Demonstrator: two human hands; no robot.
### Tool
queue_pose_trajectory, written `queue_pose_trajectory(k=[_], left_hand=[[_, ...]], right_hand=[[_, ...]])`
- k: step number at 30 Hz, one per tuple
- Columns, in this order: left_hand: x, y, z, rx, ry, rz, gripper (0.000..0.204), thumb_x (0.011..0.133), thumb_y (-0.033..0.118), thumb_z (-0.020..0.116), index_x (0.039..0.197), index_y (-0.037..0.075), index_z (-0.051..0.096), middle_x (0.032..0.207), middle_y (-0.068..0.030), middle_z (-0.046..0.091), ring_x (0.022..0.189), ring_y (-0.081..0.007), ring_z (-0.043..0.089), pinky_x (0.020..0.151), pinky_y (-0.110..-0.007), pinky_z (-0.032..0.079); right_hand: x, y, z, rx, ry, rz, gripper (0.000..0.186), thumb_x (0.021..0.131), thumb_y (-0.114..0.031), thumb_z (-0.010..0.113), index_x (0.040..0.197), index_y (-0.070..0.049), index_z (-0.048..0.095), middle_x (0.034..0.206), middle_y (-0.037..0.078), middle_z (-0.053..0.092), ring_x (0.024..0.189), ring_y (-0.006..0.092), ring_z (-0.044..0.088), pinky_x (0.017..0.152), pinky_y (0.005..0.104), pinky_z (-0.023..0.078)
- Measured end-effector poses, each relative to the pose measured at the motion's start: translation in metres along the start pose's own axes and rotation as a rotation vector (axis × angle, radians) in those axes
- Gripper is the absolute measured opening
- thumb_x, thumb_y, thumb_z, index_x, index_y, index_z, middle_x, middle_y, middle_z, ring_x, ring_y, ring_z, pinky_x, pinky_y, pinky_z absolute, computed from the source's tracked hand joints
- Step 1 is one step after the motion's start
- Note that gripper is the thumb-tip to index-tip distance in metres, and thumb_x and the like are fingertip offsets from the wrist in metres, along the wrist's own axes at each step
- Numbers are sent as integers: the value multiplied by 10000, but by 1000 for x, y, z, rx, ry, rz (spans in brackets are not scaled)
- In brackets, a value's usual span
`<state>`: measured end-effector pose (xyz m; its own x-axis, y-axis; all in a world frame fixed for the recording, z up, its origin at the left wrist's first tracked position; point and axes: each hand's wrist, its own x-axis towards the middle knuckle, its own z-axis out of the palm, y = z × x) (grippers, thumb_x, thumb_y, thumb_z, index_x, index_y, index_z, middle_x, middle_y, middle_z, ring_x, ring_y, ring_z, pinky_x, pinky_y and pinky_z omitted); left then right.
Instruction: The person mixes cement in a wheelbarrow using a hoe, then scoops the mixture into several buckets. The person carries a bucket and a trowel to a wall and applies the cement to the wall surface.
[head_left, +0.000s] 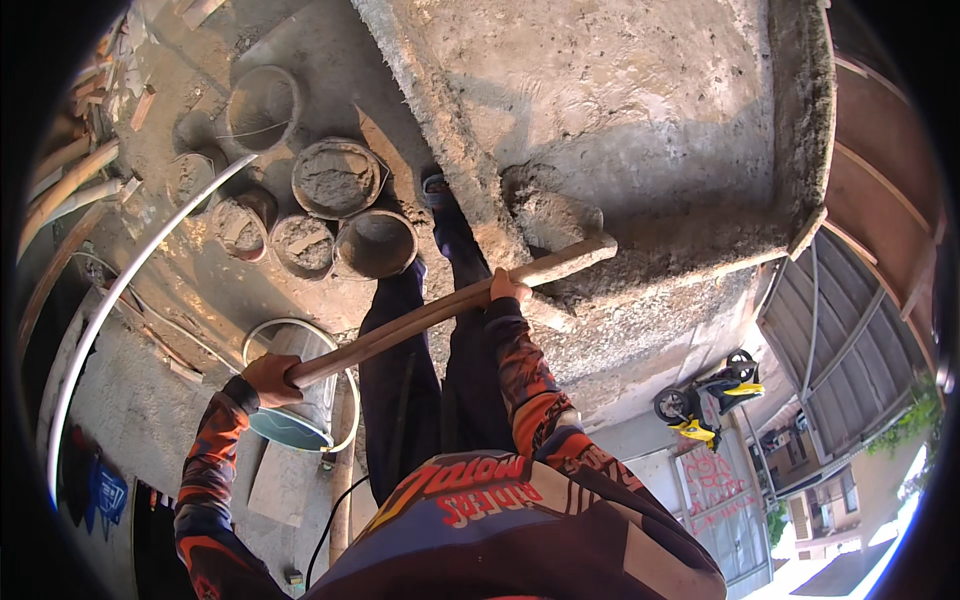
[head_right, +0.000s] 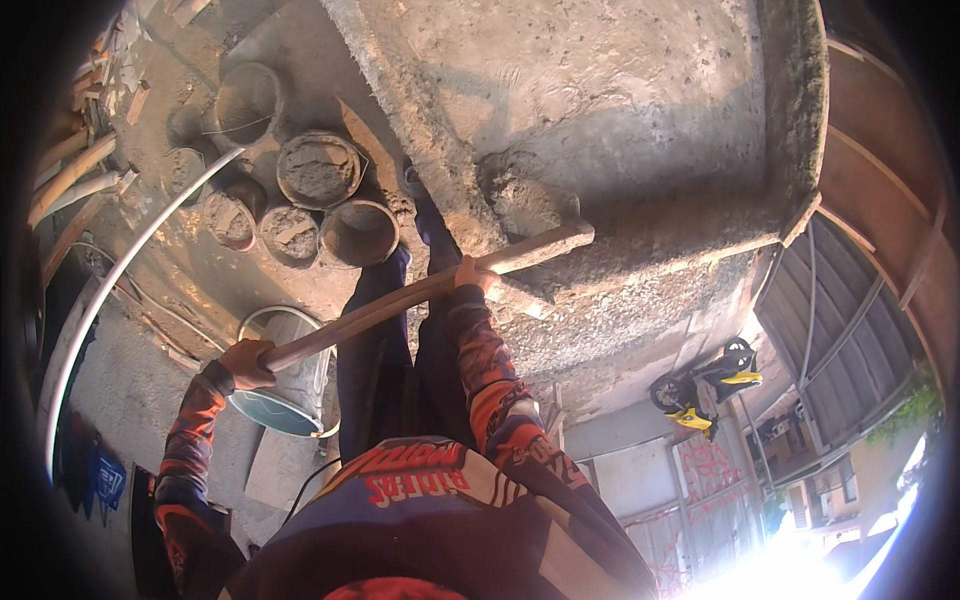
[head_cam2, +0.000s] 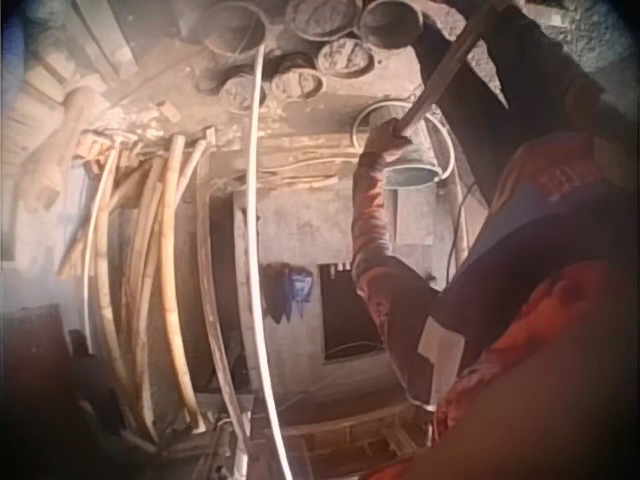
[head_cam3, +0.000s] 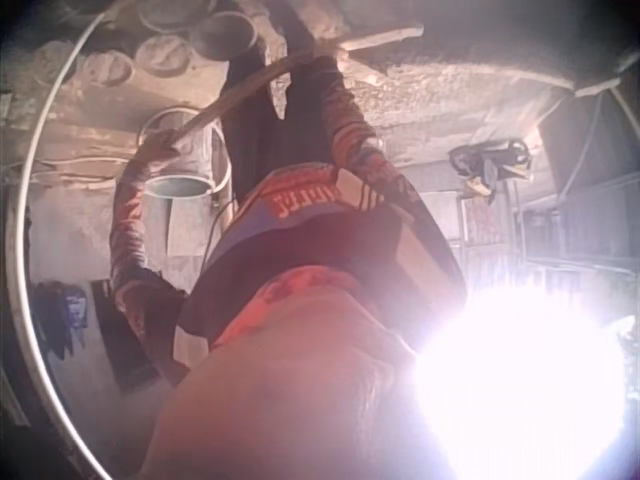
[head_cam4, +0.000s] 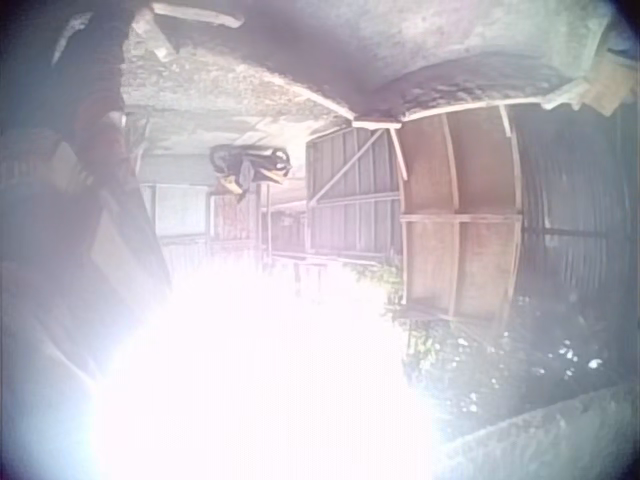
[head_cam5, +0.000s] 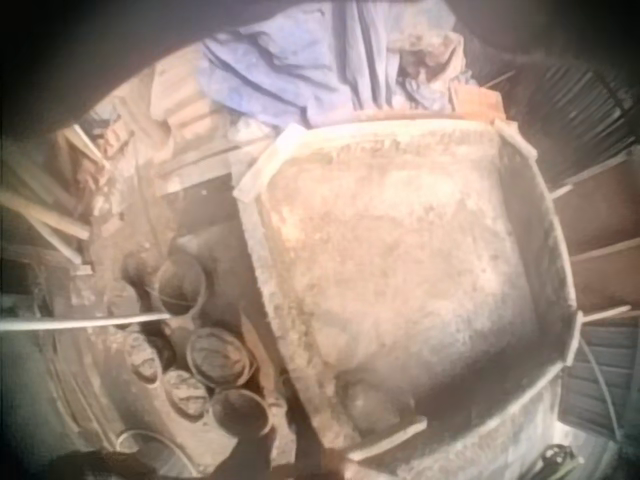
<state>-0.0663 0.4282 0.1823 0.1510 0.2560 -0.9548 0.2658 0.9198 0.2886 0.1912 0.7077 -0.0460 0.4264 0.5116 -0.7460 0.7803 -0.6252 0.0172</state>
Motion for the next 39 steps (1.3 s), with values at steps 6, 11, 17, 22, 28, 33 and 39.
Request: queue_pose_trajectory(k=[6, 11, 17, 22, 28, 33, 39], left_hand=[[34, -41, -5, 271, 304, -50, 285, 557, 196, 645, 799, 58, 585, 762, -149, 600, 753, -335, 580, 684, -420, 459], [27, -27, 2, 279, 303, -135, 271, 577, 219, 655, 776, 60, 561, 784, -145, 604, 774, -334, 581, 692, -416, 463], [26, 7, 52, 212, 155, -144, 303, 619, 283, 632, 796, 52, 551, 729, -162, 604, 712, -345, 590, 660, -431, 468], [50, 80, 61, 118, 199, -9, 333, 640, 298, 612, 842, 46, 530, 705, -180, 597, 694, -353, 591, 650, -443, 466], [117, 207, 75, -216, 157, 291, 528, 774, 492, 547, 831, -25, 453, 657, -224, 576, 617, -395, 573, 575, -437, 460], [99, 289, 102, -347, 165, 276, 490, 859, 439, 446, 823, -49, 424, 634, -271, 534, 551, -412, 556, 521, -471, 440], [23, 290, 86, -401, 104, 250, 492, 869, 436, 409, 869, -56, 422, 661, -271, 531, 616, -415, 572, 566, -470, 454]], right_hand=[[12, 43, 32, 362, -27, 89, 657, 672, -273, 683, 1097, 6, 266, 1046, 199, 445, 867, 285, 521, 546, 443, 522], [15, 49, 28, 354, -30, -30, 744, 636, -310, 698, 1087, 120, 291, 1032, 236, 467, 941, 282, 509, 799, 367, 421], [27, 22, 0, 164, 33, -198, 620, 628, -313, 693, 952, 105, 370, 921, 223, 499, 878, 298, 522, 811, 366, 411], [100, -17, -41, 301, 44, -245, 608, 663, -305, 664, 968, 122, 357, 936, 220, 500, 852, 280, 522, 791, 363, 416], [208, -104, -99, 128, 157, -453, 377, 701, -242, 637, 770, 95, 482, 755, 186, 554, 688, 282, 562, 644, 379, 477], [246, -128, -114, 329, -341, -136, 211, 751, -187, 558, 701, 4, 485, 587, 130, 516, 471, 272, 530, 429, 420, 491], [218, -88, -70, 313, -666, 66, 156, 746, -147, 530, 703, -17, 456, 571, 157, 532, 459, 310, 532, 444, 449, 472]])
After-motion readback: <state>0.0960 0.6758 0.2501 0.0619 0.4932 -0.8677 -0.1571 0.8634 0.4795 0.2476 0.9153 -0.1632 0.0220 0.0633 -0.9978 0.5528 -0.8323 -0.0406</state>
